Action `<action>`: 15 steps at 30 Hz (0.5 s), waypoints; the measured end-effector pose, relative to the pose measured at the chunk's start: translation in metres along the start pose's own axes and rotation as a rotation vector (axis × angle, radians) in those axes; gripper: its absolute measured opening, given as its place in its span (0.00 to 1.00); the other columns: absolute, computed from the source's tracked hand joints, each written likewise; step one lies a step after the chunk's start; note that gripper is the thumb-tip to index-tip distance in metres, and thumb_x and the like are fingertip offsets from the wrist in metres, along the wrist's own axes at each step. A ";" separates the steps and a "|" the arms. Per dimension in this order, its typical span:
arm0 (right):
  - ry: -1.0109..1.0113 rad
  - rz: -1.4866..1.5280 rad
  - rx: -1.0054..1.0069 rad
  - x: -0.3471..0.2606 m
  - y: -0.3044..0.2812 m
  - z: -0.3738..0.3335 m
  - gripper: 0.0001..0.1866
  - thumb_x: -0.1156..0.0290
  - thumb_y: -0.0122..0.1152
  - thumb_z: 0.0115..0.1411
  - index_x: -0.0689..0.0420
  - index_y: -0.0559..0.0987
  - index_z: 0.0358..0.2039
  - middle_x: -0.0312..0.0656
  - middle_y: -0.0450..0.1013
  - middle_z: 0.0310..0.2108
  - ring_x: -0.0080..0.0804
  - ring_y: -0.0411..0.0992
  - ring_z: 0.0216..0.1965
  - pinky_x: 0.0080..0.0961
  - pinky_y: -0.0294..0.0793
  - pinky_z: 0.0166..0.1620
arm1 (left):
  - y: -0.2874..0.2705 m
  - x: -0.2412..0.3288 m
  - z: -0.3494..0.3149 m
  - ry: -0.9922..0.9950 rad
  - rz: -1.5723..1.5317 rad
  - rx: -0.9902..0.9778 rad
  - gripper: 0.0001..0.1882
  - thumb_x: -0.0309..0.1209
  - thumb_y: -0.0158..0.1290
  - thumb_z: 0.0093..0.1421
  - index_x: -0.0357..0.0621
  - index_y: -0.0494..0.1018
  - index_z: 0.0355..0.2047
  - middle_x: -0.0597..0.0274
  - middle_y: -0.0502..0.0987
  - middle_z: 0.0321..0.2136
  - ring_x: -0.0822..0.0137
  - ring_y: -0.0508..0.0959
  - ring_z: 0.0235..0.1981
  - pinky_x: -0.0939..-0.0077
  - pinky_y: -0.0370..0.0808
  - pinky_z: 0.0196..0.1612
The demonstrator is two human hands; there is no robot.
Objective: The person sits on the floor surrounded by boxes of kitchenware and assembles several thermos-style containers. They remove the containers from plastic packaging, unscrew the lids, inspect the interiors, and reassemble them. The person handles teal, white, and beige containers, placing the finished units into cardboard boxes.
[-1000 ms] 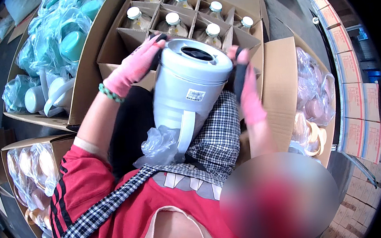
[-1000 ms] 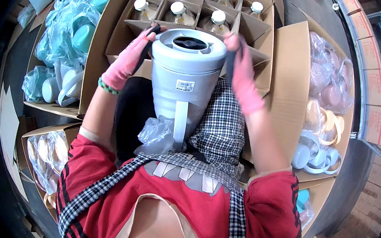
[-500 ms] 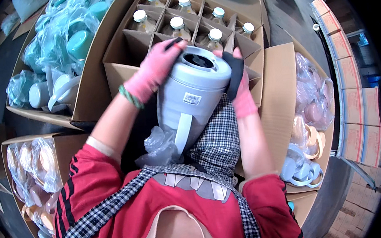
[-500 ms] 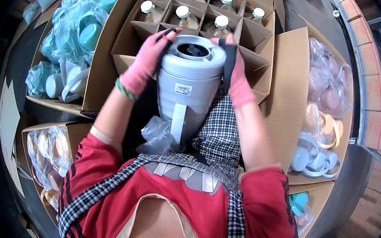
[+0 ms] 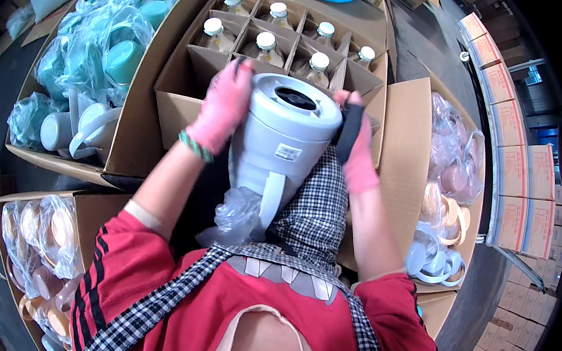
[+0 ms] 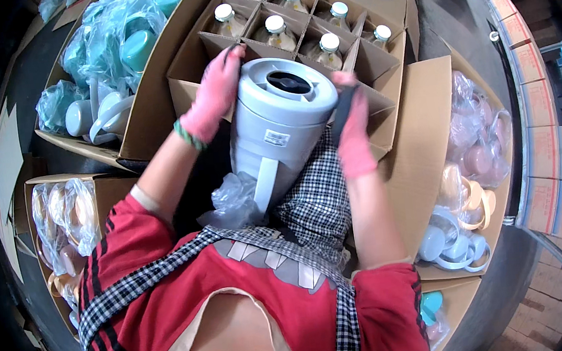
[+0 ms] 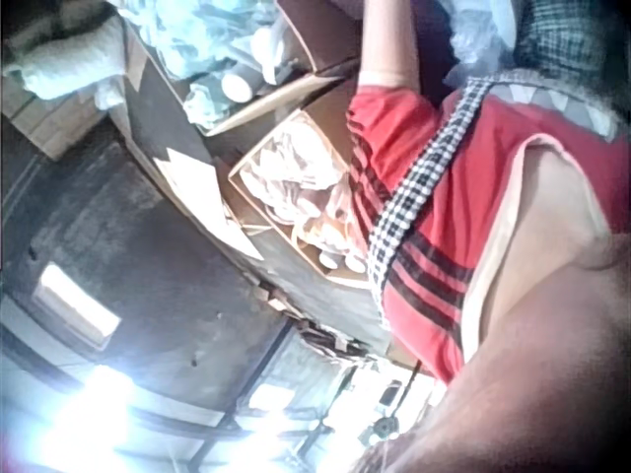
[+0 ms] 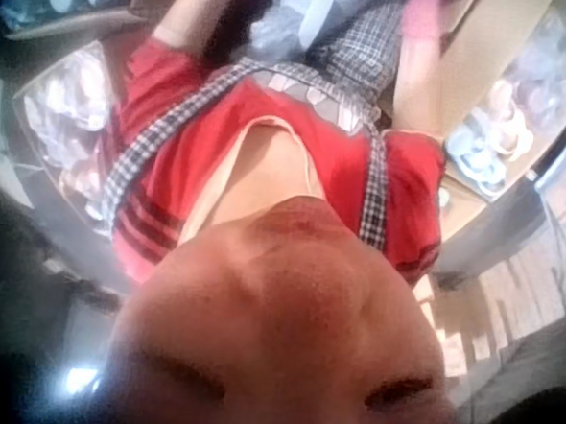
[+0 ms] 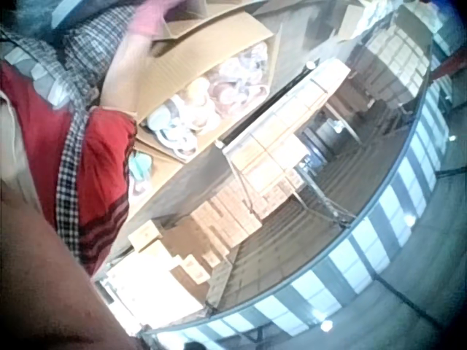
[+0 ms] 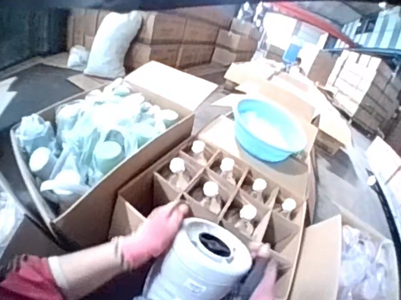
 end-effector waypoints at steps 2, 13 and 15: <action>0.149 0.151 0.116 -0.001 0.008 0.023 0.23 0.51 0.46 0.57 0.62 0.71 0.37 0.38 0.67 0.27 0.26 0.65 0.33 0.23 0.65 0.41 | 0.021 0.030 -0.035 0.301 0.155 0.004 0.22 0.43 0.41 0.58 0.34 0.67 0.41 0.43 0.69 0.40 0.49 0.69 0.43 0.66 0.65 0.47; 0.230 0.198 0.003 0.022 -0.010 0.032 0.24 0.53 0.49 0.56 0.63 0.69 0.41 0.39 0.68 0.32 0.25 0.66 0.35 0.23 0.66 0.42 | 0.026 0.051 -0.054 0.351 0.368 -0.023 0.27 0.46 0.50 0.51 0.38 0.67 0.44 0.40 0.64 0.46 0.45 0.65 0.49 0.64 0.64 0.50; 0.139 0.009 -0.108 0.001 0.043 -0.003 0.23 0.54 0.51 0.56 0.62 0.70 0.42 0.39 0.69 0.36 0.26 0.66 0.40 0.22 0.62 0.47 | -0.002 0.023 -0.026 0.324 0.061 -0.185 0.23 0.42 0.48 0.53 0.37 0.68 0.43 0.43 0.69 0.41 0.50 0.68 0.47 0.67 0.65 0.49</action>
Point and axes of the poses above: each hand's wrist, its own z-axis towards the middle knuckle, its own y-axis out of the palm, x = y × z, the point moved 7 cm from there along z, towards the middle knuckle
